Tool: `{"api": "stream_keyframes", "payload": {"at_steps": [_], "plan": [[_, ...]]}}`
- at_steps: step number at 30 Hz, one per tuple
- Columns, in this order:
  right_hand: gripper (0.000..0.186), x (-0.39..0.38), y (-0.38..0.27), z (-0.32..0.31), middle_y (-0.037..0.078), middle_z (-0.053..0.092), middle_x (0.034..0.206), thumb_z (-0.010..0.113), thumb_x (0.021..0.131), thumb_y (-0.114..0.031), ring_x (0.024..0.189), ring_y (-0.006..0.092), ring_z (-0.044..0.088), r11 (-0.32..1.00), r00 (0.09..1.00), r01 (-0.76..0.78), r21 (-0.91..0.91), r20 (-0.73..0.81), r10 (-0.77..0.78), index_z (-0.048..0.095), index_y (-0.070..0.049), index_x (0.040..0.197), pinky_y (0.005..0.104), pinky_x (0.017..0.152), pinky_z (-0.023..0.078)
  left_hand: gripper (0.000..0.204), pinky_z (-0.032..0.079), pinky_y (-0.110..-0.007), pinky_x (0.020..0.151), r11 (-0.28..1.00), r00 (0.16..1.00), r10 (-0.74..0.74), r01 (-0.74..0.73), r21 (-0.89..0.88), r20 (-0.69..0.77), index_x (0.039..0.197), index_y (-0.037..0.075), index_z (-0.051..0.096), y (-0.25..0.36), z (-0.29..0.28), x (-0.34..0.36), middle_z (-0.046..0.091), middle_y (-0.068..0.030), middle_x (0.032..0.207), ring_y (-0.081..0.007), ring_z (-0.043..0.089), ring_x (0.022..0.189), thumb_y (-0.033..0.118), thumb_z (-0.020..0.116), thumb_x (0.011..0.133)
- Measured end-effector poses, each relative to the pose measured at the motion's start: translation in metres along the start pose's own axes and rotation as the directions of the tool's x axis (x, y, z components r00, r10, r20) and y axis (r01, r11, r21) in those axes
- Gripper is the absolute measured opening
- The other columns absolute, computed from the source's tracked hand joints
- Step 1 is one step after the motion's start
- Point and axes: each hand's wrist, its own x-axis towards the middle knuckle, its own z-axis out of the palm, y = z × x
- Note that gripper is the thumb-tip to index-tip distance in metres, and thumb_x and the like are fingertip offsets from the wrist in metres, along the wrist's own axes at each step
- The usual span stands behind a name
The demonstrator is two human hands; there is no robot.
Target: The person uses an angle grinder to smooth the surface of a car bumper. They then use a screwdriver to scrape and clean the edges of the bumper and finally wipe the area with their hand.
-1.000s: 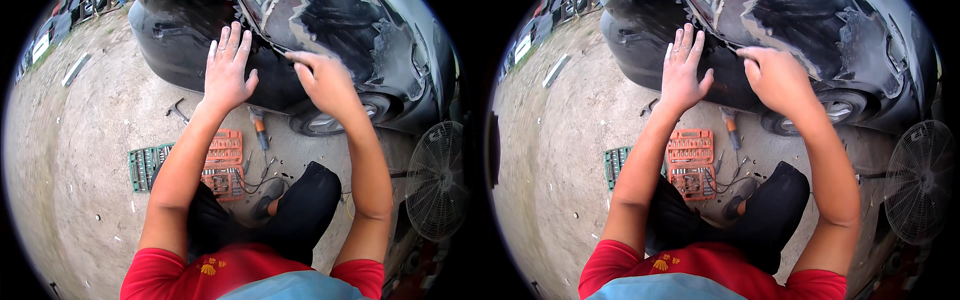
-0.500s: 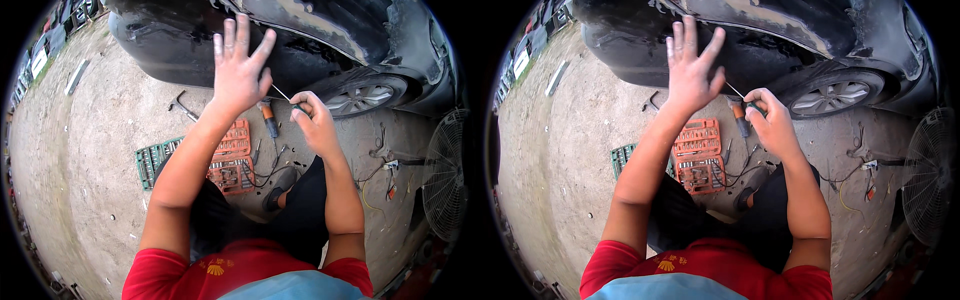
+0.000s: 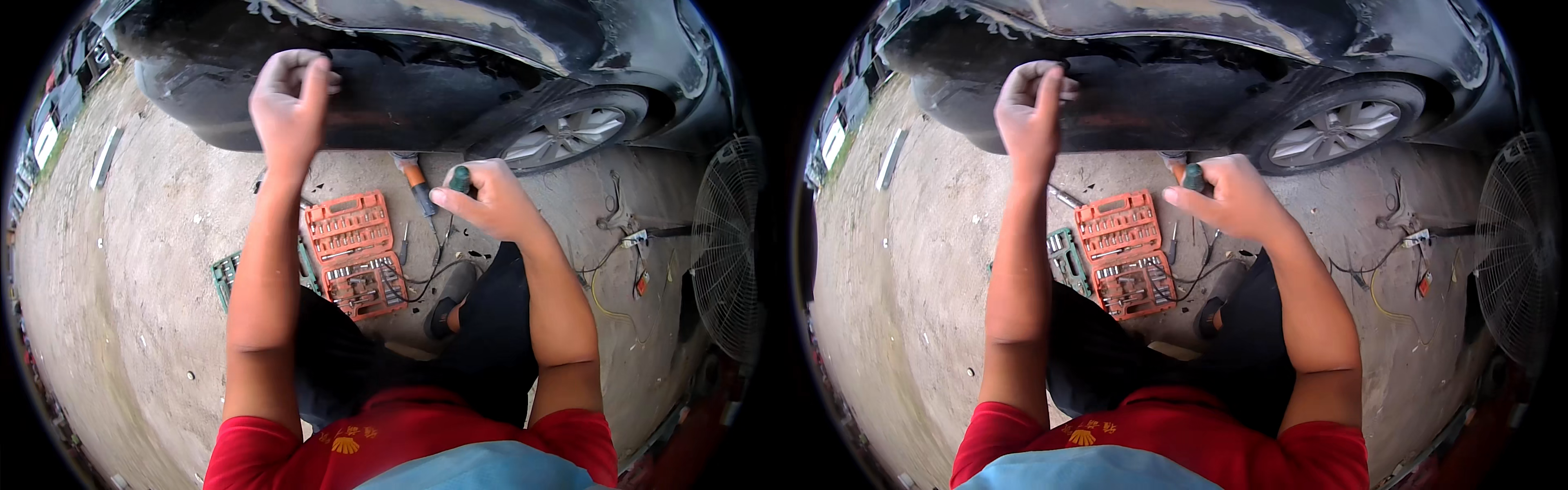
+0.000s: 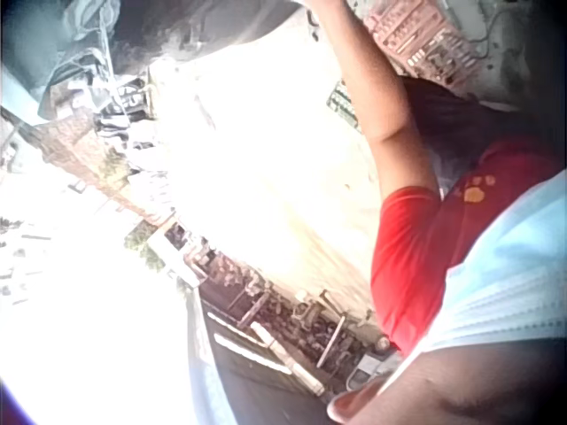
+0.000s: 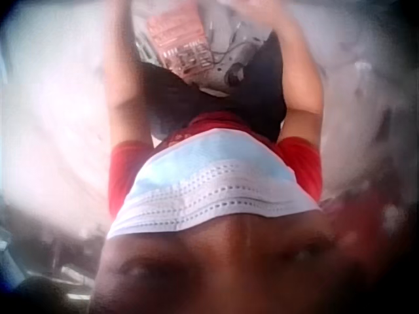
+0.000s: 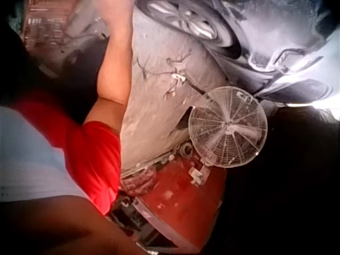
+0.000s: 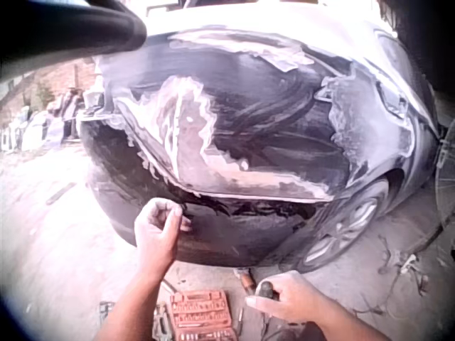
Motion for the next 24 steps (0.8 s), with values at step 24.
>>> {"api": "stream_keyframes", "payload": {"at_steps": [24], "plan": [[0.036, 0.136, -0.077, -0.006, 0.001, 0.061, 0.07, 0.082, 0.086, -0.04, 0.068, 0.0241, 0.068, 0.115, 0.174, 0.984, -0.133, 0.645, -0.744, 0.061, -0.013, 0.077, 0.0402, 0.064, 0.057, 0.05, 0.053, -0.034, 0.051, 0.863, 0.926, -0.378, 0.357, -0.358, 0.01, 0.089, -0.005, 0.08, 0.013, -0.041, 0.038, 0.069, -0.011, 0.064, -0.0194, 0.062, 0.05, 0.04, 0.072, 0.111]]}}
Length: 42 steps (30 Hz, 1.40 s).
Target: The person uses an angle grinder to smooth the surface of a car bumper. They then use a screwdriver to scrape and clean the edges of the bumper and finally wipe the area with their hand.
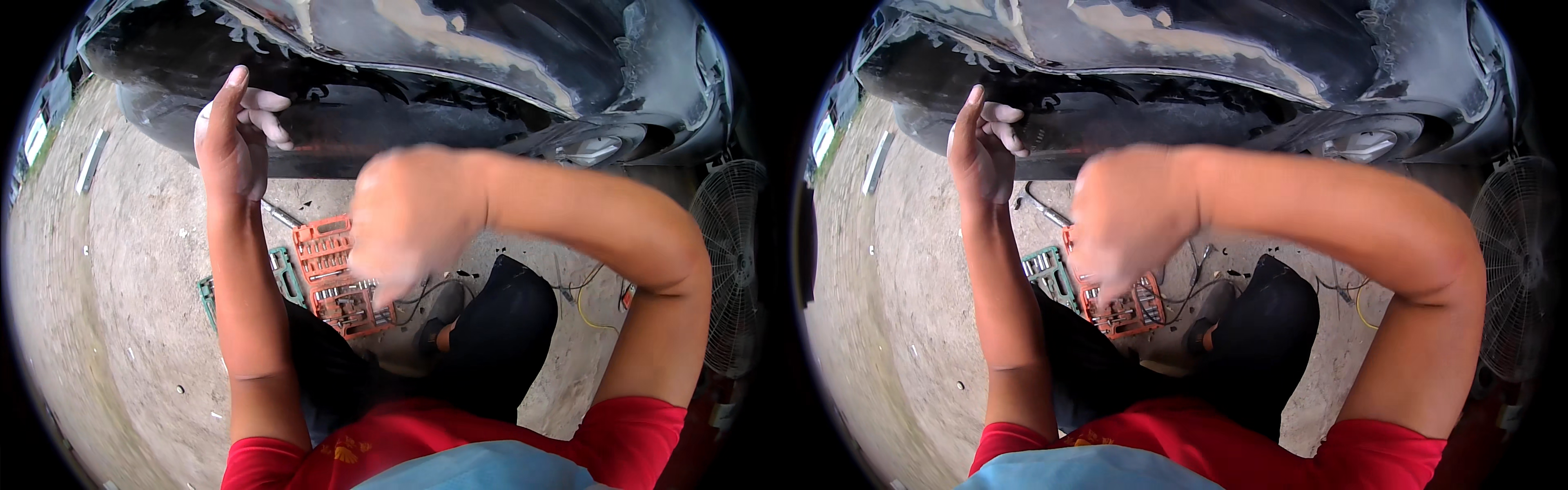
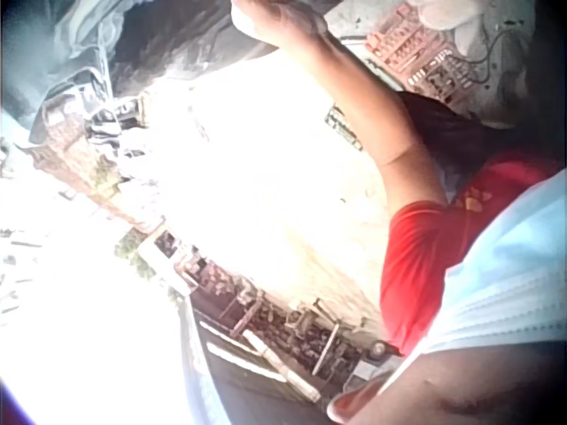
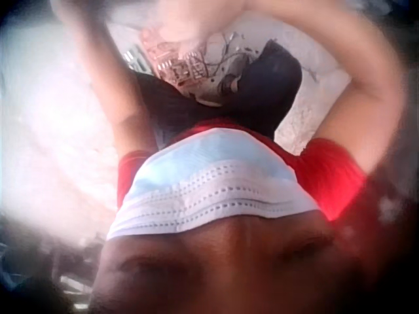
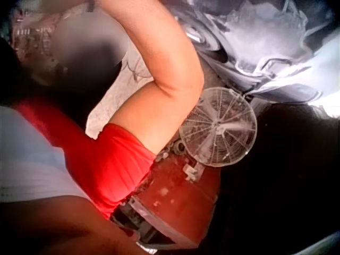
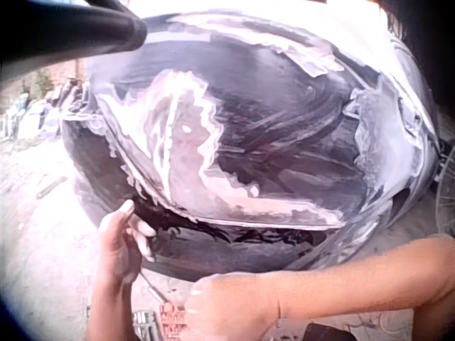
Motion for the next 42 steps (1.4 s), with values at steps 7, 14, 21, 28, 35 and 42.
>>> {"api": "stream_keyframes", "payload": {"at_steps": [7, 14, 21, 28, 35, 42], "plan": [[0.054, -0.033, 0.056, -0.011, 0.003, 0.061, 0.065, 0.082, 0.092, -0.052, 0.064, 0.0272, 0.066, 0.967, 0.994, -0.075, -0.244, 0.055, 0.091, 0.055, -0.013, 0.067, 0.0421, 0.063, 0.055, 0.058, 0.038, -0.031, 0.047, 0.995, 0.999, 0.006, -0.001, -0.097, 0.05, 0.079, -0.003, 0.074, 0.003, -0.004, 0.007, 0.052, -0.0082, 0.049, -0.0187, 0.048, 0.042, 0.043, 0.065, 0.112], [0.049, -0.034, 0.047, -0.018, 0.004, 0.063, 0.063, 0.079, 0.095, -0.049, 0.061, 0.0284, 0.068, 0.977, 0.979, -0.045, -0.21, 0.183, 0.085, 0.057, -0.014, 0.067, 0.044, 0.058, 0.055, 0.055, 0.033, -0.031, 0.049, 1.0, 0.999, 0.005, -0.005, 0.0, -0.034, 0.079, 0.001, 0.074, 0.008, 0.012, 0.0, 0.043, -0.002, 0.048, -0.0169, 0.041, 0.044, 0.041, 0.061, 0.115], [0.05, -0.049, -0.031, 0.006, 0.008, 0.066, 0.063, 0.075, 0.099, -0.049, 0.064, 0.0328, 0.07, 0.925, 0.925, -0.379, -0.003, 0.031, 0.379, 0.065, -0.012, 0.066, 0.0466, 0.06, 0.054, 0.054, 0.035, -0.033, 0.05, 1.0, 0.999, -0.009, 0.009, -0.008, -0.044, 0.084, 0.0, 0.077, -0.001, 0.006, 0.006, 0.05, -0.0038, 0.052, -0.0171, 0.044, 0.046, 0.04, 0.061, 0.116], [0.051, -0.086, -0.1, 0.028, 0.009, 0.068, 0.066, 0.076, 0.099, -0.055, 0.065, 0.0332, 0.072, 0.793, 0.793, -0.606, -0.06, 0.026, 0.608, 0.068, -0.012, 0.074, 0.0476, 0.06, 0.055, 0.092, 0.055, -0.038, 0.106, 0.929, 0.659, -0.096, -0.21, 0.305, 0.746, 0.139, -0.007, 0.074, -0.012, 0.044, -0.032, 0.08, -0.0116, 0.111, -0.0202, 0.076, 0.106, 0.075, 0.075, 0.098], [0.047, -0.084, -0.083, 0.019, 0.011, 0.074, 0.08, 0.083, 0.092, -0.053, 0.073, 0.0354, 0.076, 0.671, 0.64, -0.738, -0.071, -0.389, 0.663, 0.07, -0.008, 0.087, 0.0469, 0.062, 0.057, 0.113, 0.055, -0.039, 0.108, 0.899, 0.561, -0.288, -0.12, 0.421, 0.776, 0.169, -0.001, 0.048, -0.038, 0.097, -0.103, 0.067, -0.0134, 0.142, -0.0235, 0.064, 0.13, 0.021, 0.104, 0.074], [0.042, -0.085, -0.062, -0.013, 0.002, 0.059, 0.076, 0.083, 0.088, -0.044, 0.068, 0.022, 0.063, 0.957, 0.958, -0.141, -0.252, -0.278, 0.068, 0.056, -0.015, 0.076, 0.0388, 0.058, 0.052, 0.036, 0.024, -0.025, 0.059, 0.935, 0.885, -0.289, 0.178, 0.307, 0.366, 0.111, 0.003, 0.077, -0.011, 0.031, -0.053, 0.043, 0.0119, 0.07, -0.0012, 0.035, 0.062, 0.036, 0.087, 0.1]]}}
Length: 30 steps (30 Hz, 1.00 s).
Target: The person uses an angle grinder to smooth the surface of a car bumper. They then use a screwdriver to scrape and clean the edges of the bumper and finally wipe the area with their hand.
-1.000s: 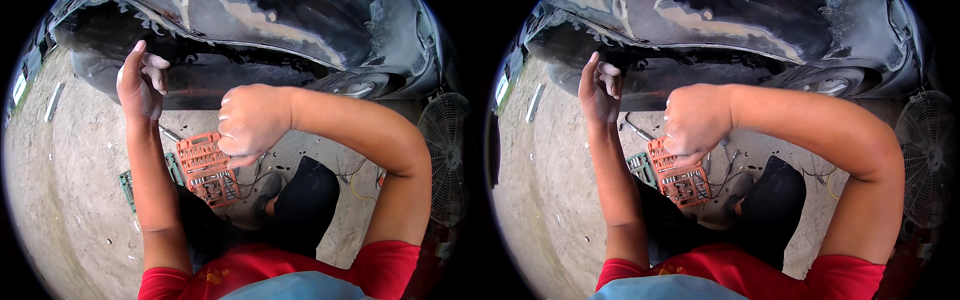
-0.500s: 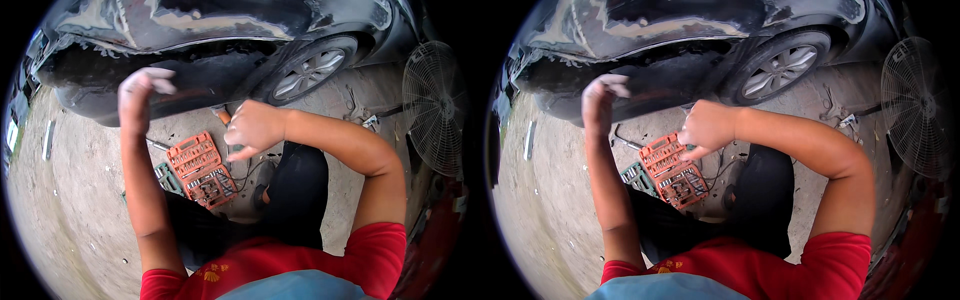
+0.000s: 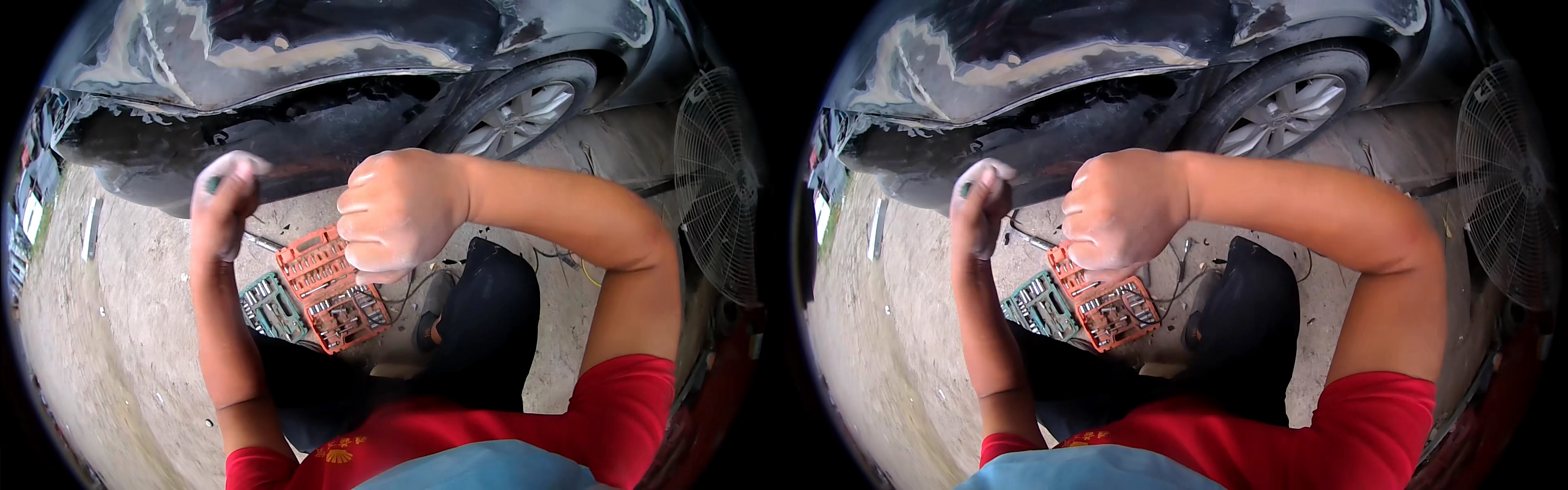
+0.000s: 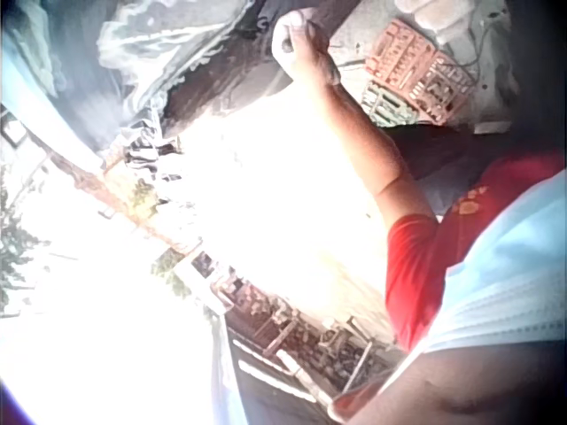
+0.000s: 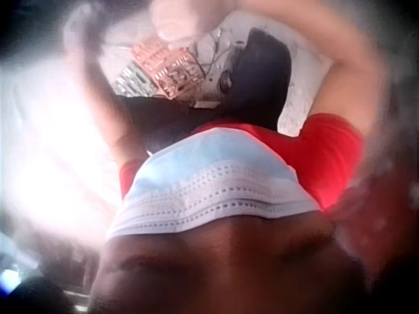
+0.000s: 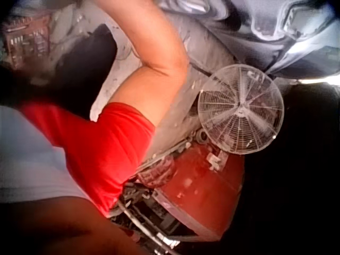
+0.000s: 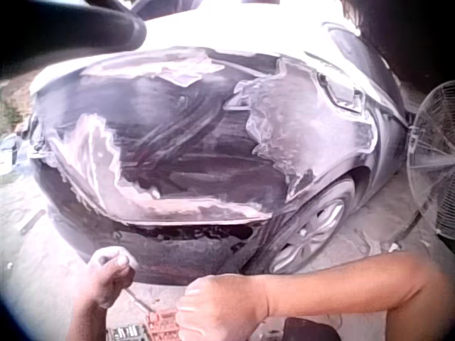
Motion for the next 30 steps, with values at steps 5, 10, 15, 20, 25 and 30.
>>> {"api": "stream_keyframes", "payload": {"at_steps": [5, 10, 15, 20, 25, 30], "plan": [[0.037, -0.041, 0.092, -0.022, 0.002, 0.057, 0.071, 0.082, 0.085, -0.039, 0.066, 0.0239, 0.063, 0.987, 0.988, 0.06, -0.148, 0.147, -0.038, 0.057, -0.016, 0.071, 0.0403, 0.061, 0.054, 0.033, 0.022, -0.027, 0.054, 0.998, 0.945, 0.027, -0.044, -0.046, -0.327, 0.09, 0.007, 0.073, -0.029, -0.04, 0.021, 0.045, 0.0107, 0.065, -0.0034, 0.033, 0.056, 0.034, 0.079, 0.109], [0.037, 0.006, 0.05, 0.022, 0.0, 0.055, 0.069, 0.081, 0.085, -0.036, 0.064, 0.0218, 0.061, 0.995, 0.996, 0.069, -0.069, 0.063, -0.065, 0.054, -0.017, 0.069, 0.0386, 0.059, 0.052, 0.037, 0.022, -0.028, 0.053, 0.998, 0.912, 0.049, -0.059, -0.012, -0.408, 0.086, 0.005, 0.079, -0.036, -0.047, 0.025, 0.044, 0.012, 0.061, -0.003, 0.035, 0.053, 0.035, 0.083, 0.107], [0.028, 0.056, 0.111, 0.047, 0.0, 0.057, 0.067, 0.079, 0.08, -0.028, 0.063, 0.0238, 0.063, 0.974, 0.969, 0.204, -0.099, 0.159, -0.187, 0.055, -0.017, 0.071, 0.0399, 0.061, 0.054, 0.035, 0.025, -0.029, 0.053, 0.995, 0.947, 0.099, -0.105, -0.002, -0.305, 0.091, 0.002, 0.081, -0.018, -0.05, 0.02, 0.049, 0.0083, 0.06, -0.0054, 0.037, 0.052, 0.033, 0.08, 0.109], [0.027, 0.086, 0.093, 0.051, 0.003, 0.064, 0.065, 0.076, 0.082, -0.031, 0.066, 0.0269, 0.071, 0.993, 0.976, 0.095, -0.069, 0.203, -0.079, 0.059, -0.017, 0.067, 0.0425, 0.062, 0.058, 0.034, 0.022, -0.028, 0.052, 0.993, 0.899, 0.062, -0.1, -0.065, -0.434, 0.092, 0.004, 0.078, -0.002, -0.08, 0.001, 0.045, 0.0112, 0.061, -0.0035, 0.034, 0.052, 0.034, 0.08, 0.108], [0.032, 0.101, 0.107, 0.047, 0.006, 0.063, 0.067, 0.081, 0.085, -0.03, 0.066, 0.0292, 0.07, 0.984, 0.962, 0.094, -0.153, 0.268, -0.05, 0.058, -0.015, 0.068, 0.0435, 0.061, 0.057, 0.034, 0.019, -0.028, 0.05, 0.982, 0.88, 0.008, -0.096, -0.16, -0.475, 0.091, 0.005, 0.076, 0.004, -0.081, -0.012, 0.044, 0.012, 0.061, -0.0024, 0.032, 0.05, 0.035, 0.08, 0.108], [0.029, 0.117, 0.021, 0.065, 0.007, 0.063, 0.071, 0.084, 0.093, -0.031, 0.064, 0.031, 0.069, 0.84, 0.84, -0.541, 0.038, 0.084, 0.536, 0.066, -0.009, 0.091, 0.0449, 0.061, 0.054, 0.037, 0.044, -0.028, 0.067, 0.995, 0.957, -0.007, -0.023, -0.1, -0.29, 0.123, 0.004, 0.079, 0.006, -0.058, -0.043, 0.063, 0.0036, 0.082, -0.0082, 0.056, 0.071, 0.039, 0.069, 0.114]]}}
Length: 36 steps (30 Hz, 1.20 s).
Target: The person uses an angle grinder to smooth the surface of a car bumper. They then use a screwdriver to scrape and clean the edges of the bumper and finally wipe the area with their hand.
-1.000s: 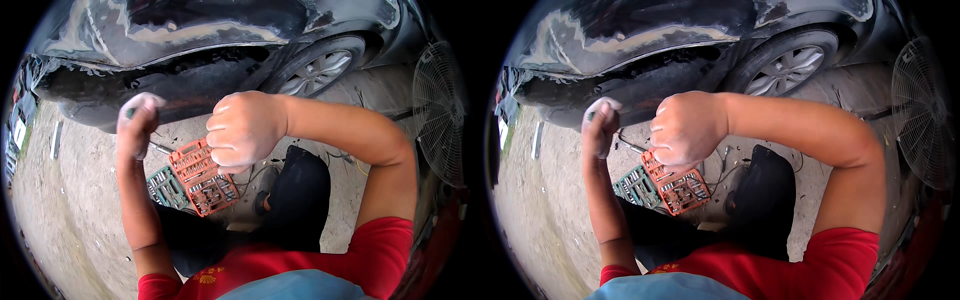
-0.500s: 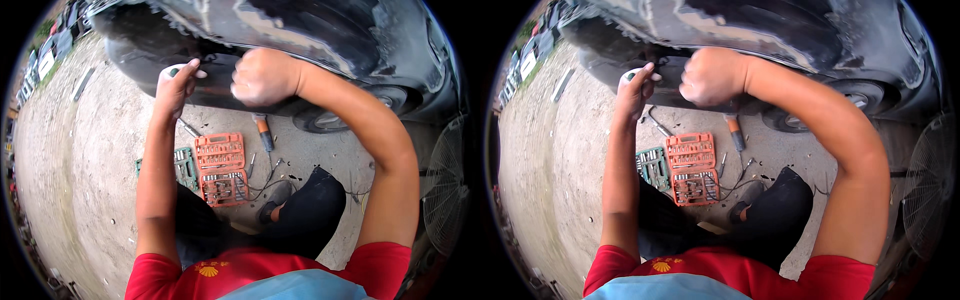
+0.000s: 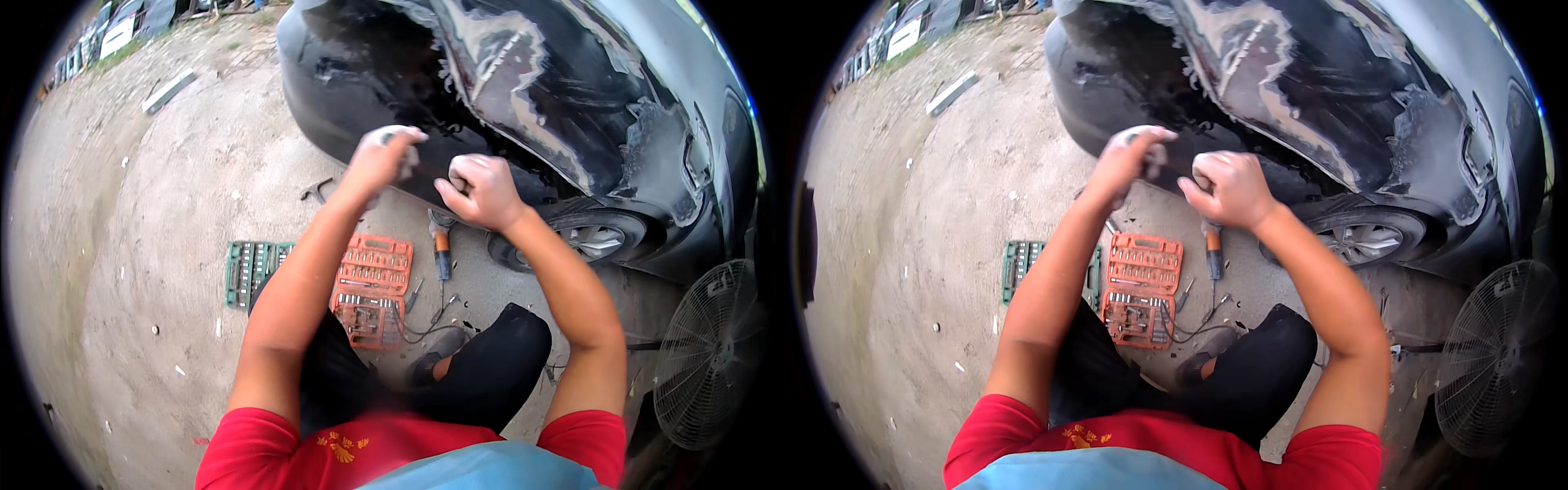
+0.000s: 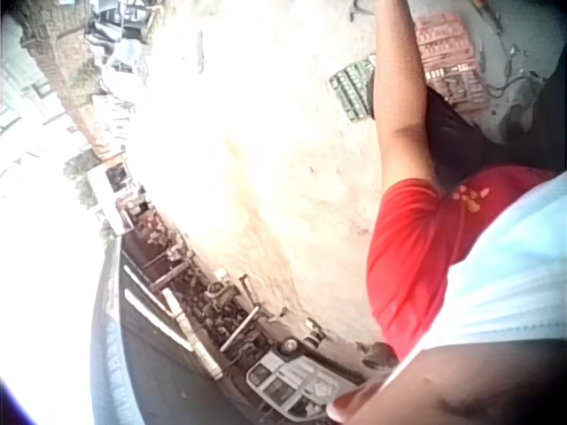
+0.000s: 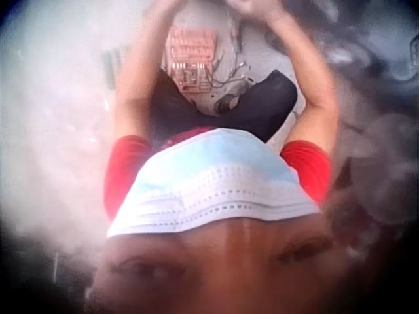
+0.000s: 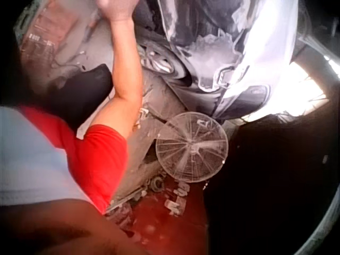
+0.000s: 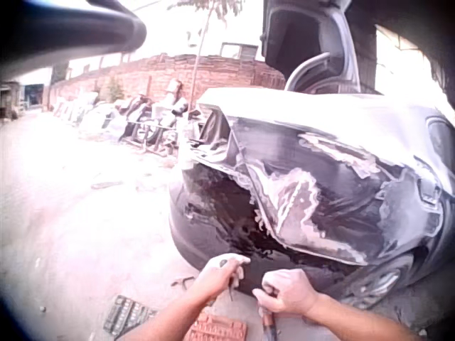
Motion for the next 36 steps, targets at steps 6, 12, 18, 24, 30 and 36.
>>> {"api": "stream_keyframes", "payload": {"at_steps": [6, 12, 18, 24, 30, 36], "plan": [[0.043, -0.082, -0.063, 0.022, 0.018, 0.074, 0.103, 0.084, 0.092, -0.026, 0.094, 0.0411, 0.075, 0.89, 0.906, -0.423, 0.17, 0.049, 0.421, 0.067, -0.002, 0.123, 0.0503, 0.078, 0.058, 0.08, 0.041, -0.045, 0.128, 0.933, 0.958, 0.129, -0.205, 0.296, 0.257, 0.164, -0.009, 0.049, -0.089, 0.079, -0.059, 0.057, -0.0304, 0.159, -0.0394, 0.055, 0.151, 0.055, 0.058, 0.117], [0.027, -0.146, -0.051, 0.02, 0.024, 0.074, 0.096, 0.078, 0.101, -0.019, 0.094, 0.0463, 0.076, 0.792, 0.84, -0.541, 0.282, 0.129, 0.527, 0.068, 0.001, 0.117, 0.0461, 0.083, 0.058, 0.111, 0.019, -0.056, 0.141, 0.823, 0.899, 0.216, -0.377, 0.424, 0.381, 0.175, -0.014, 0.023, -0.072, 0.088, -0.085, 0.016, -0.0415, 0.183, -0.0506, 0.017, 0.174, 0.063, 0.068, 0.108], [0.037, -0.18, -0.042, 0.01, 0.02, 0.07, 0.088, 0.082, 0.103, -0.031, 0.079, 0.0308, 0.067, 0.643, 0.665, -0.743, 0.185, 0.1, 0.74, 0.067, 0.002, 0.107, 0.0442, 0.079, 0.055, 0.111, 0.02, -0.06, 0.14, 0.237, 0.65, 0.662, -0.654, 0.719, 0.373, 0.176, -0.009, 0.026, -0.044, 0.076, -0.048, 0.02, -0.0348, 0.186, -0.0505, 0.019, 0.174, 0.051, 0.08, 0.099], [0.043, -0.184, -0.042, 0.003, 0.022, 0.062, 0.084, 0.081, 0.104, -0.037, 0.073, 0.0322, 0.055, 0.703, 0.712, -0.701, 0.119, 0.175, 0.68, 0.069, 0.004, 0.108, 0.0439, 0.073, 0.051, 0.109, 0.016, -0.06, 0.141, 0.006, 0.546, 0.773, -0.515, 0.857, 0.323, 0.175, -0.011, 0.029, -0.012, 0.092, 0.044, 0.019, -0.0357, 0.186, -0.0505, 0.016, 0.175, 0.06, 0.071, 0.104], [0.045, -0.193, -0.038, -0.009, 0.028, 0.073, 0.093, 0.083, 0.102, -0.039, 0.088, 0.0489, 0.072, 0.66, 0.643, -0.748, 0.069, 0.324, 0.694, 0.07, 0.003, 0.108, 0.051, 0.078, 0.056, 0.11, 0.014, -0.063, 0.141, 0.025, 0.26, 0.961, -0.416, 0.909, 0.093, 0.177, -0.009, 0.026, 0.083, 0.074, 0.114, 0.017, -0.0386, 0.185, -0.054, 0.014, 0.174, 0.059, 0.069, 0.102], [0.048, -0.202, -0.029, -0.02, 0.03, 0.076, 0.099, 0.082, 0.101, -0.041, 0.097, 0.0507, 0.075, 0.658, 0.655, -0.744, 0.115, 0.316, 0.686, 0.072, 0.005, 0.112, 0.0517, 0.084, 0.057, 0.108, 0.014, -0.055, 0.143, 0.11, 0.232, 0.972, -0.27, 0.956, -0.046, 0.175, -0.016, 0.019, 0.161, 0.061, 0.141, 0.019, -0.0401, 0.184, -0.05, 0.017, 0.174, 0.057, 0.061, 0.108]]}}
